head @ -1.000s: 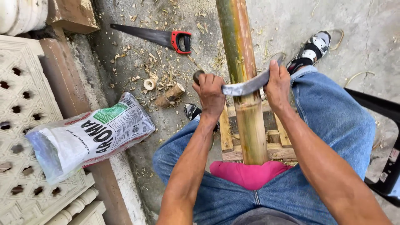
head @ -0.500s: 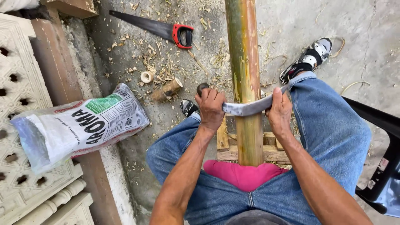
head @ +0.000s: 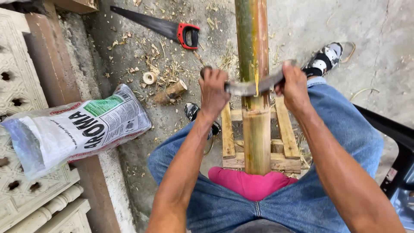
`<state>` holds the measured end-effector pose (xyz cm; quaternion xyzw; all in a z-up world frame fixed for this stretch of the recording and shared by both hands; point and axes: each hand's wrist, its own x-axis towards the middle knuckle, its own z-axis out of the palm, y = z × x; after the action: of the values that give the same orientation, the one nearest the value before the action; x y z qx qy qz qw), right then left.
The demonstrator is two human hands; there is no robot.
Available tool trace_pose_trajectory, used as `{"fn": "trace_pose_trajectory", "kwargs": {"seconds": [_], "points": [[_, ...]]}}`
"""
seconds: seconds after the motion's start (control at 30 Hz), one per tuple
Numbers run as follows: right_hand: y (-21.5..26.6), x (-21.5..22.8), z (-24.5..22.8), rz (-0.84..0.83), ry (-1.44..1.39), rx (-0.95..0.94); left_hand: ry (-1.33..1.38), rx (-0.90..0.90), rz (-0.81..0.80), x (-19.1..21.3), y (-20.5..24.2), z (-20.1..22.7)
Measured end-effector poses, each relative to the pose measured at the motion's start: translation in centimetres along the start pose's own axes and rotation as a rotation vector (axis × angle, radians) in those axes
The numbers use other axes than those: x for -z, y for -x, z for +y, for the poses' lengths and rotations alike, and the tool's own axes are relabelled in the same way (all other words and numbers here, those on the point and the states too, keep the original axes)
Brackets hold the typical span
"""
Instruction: Scraping and carving a section of bamboo using a curved blade and a small knife.
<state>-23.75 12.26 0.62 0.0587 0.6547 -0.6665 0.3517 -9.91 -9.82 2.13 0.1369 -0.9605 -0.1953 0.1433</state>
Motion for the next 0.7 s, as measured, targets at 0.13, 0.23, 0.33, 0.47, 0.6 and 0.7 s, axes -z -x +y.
{"fn": "trace_pose_trajectory", "kwargs": {"seconds": [0.13, 0.23, 0.33, 0.47, 0.6, 0.7], "points": [[7.3, -0.3, 1.0, 0.0, 0.147, -0.018, -0.013, 0.006, -0.021, 2.6, 4.3, 2.8], [8.2, -0.5, 4.0, 0.183, 0.173, -0.111, -0.052, -0.003, 0.071, 3.6, 4.9, 3.9], [6.7, -1.0, 5.6, 0.339, 0.402, 0.255, -0.031, 0.016, 0.062, 3.4, 3.3, 3.1], [5.9, -0.6, 5.9, 0.399, 0.519, 0.257, -0.025, -0.043, 0.044, 3.1, 2.0, 2.3], [3.4, -1.8, 3.6, 0.392, 0.378, 0.324, -0.035, -0.037, 0.068, 0.0, 0.5, -0.1], [-2.8, -2.2, 2.1, 0.356, 0.408, 0.413, -0.083, -0.064, 0.137, 1.3, -4.4, -0.5]]}}
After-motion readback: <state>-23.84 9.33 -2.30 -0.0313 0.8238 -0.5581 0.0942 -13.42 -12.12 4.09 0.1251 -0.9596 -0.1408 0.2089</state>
